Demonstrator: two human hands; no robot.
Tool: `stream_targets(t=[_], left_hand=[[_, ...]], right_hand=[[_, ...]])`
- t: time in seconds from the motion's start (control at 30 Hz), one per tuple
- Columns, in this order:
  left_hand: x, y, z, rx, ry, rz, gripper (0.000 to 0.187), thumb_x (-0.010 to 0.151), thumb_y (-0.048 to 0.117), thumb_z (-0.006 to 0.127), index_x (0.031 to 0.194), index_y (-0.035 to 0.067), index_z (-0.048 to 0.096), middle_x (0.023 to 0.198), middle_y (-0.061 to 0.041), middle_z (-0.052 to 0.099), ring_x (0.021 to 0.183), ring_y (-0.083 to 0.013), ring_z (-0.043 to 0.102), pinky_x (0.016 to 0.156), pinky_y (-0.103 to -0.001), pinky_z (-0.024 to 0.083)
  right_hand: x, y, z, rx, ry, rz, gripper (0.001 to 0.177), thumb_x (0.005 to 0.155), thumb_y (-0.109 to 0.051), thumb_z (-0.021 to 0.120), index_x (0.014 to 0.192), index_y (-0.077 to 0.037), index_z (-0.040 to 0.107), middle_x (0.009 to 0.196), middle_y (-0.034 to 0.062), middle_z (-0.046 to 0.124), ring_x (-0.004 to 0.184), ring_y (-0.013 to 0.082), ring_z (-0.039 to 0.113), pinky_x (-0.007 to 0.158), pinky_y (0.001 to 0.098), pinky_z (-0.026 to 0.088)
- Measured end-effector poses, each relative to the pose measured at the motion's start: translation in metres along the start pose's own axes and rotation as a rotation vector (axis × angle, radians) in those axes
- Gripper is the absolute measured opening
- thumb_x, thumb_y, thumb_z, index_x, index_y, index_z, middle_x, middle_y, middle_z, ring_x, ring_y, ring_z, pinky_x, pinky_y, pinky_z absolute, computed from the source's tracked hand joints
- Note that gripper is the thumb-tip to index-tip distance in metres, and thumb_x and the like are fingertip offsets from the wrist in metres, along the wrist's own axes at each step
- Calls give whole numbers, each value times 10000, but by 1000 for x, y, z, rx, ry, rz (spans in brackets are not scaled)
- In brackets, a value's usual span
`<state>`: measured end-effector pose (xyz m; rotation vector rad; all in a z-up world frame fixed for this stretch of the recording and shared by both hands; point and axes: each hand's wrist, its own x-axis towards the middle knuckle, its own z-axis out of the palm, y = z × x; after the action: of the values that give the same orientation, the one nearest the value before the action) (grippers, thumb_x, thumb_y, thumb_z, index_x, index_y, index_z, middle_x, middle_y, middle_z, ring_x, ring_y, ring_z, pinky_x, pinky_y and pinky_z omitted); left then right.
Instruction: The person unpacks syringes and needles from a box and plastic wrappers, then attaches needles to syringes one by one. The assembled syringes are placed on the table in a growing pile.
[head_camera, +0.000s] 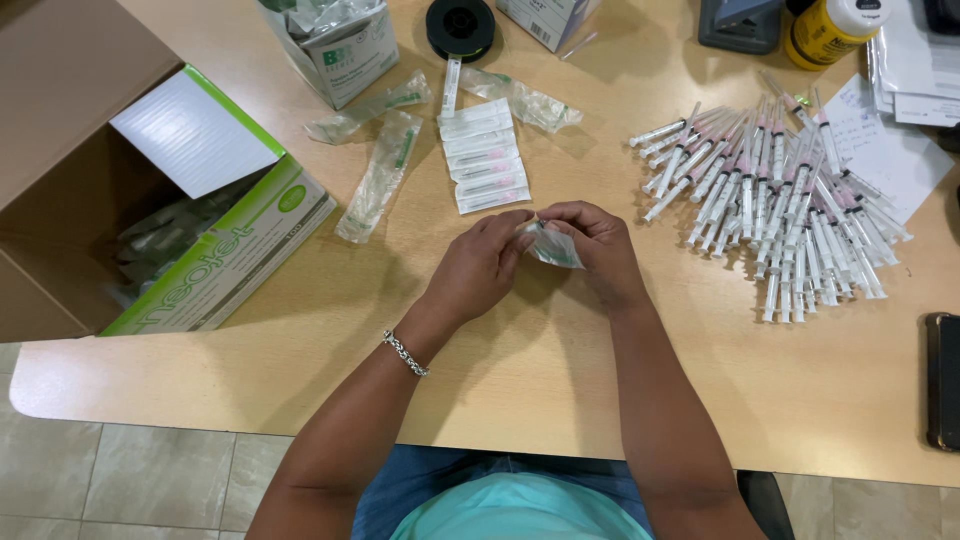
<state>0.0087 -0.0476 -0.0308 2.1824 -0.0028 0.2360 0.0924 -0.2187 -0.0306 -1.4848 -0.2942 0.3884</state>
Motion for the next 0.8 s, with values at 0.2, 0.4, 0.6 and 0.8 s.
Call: stream_targets(t=[0.2, 0.4, 0.6, 0.8], left_hand=[[2, 6, -15, -14, 0, -84, 447, 1031, 428, 589, 1325, 92, 571, 921, -235, 692, 912, -467, 717, 797, -569, 568], [5, 4, -18, -224, -2, -193, 409, 1019, 488, 583, 1252, 156, 632, 875, -175, 720, 900, -417, 721, 757, -504, 557], [2, 23, -36, -249, -144, -251, 445, 1033, 478, 531, 1249, 96, 605, 905, -229, 712, 965, -447, 708, 833, -540, 546], [7, 18, -37, -302, -180, -327, 581, 958, 559, 619, 1295, 88, 585, 907, -211, 723, 979, -429, 712, 848, -535, 530]], right_hand=[[12, 27, -9, 199, 133, -20, 41, 918, -53, 708, 913, -25, 677, 715, 44, 631, 612, 62, 617, 524, 154, 461], [3, 14, 8, 76, 78, -108, 226, 881, 4, 748, 1087, -37, 664, 824, 67, 702, 698, 80, 694, 593, 202, 556], [5, 26, 11, 118, 43, -110, 159, 879, -11, 778, 1005, -14, 681, 820, 125, 724, 652, 83, 643, 578, 216, 517], [-1, 16, 19, 225, 55, -56, 193, 865, -42, 803, 955, -44, 631, 898, 109, 706, 471, 36, 553, 410, 162, 456]])
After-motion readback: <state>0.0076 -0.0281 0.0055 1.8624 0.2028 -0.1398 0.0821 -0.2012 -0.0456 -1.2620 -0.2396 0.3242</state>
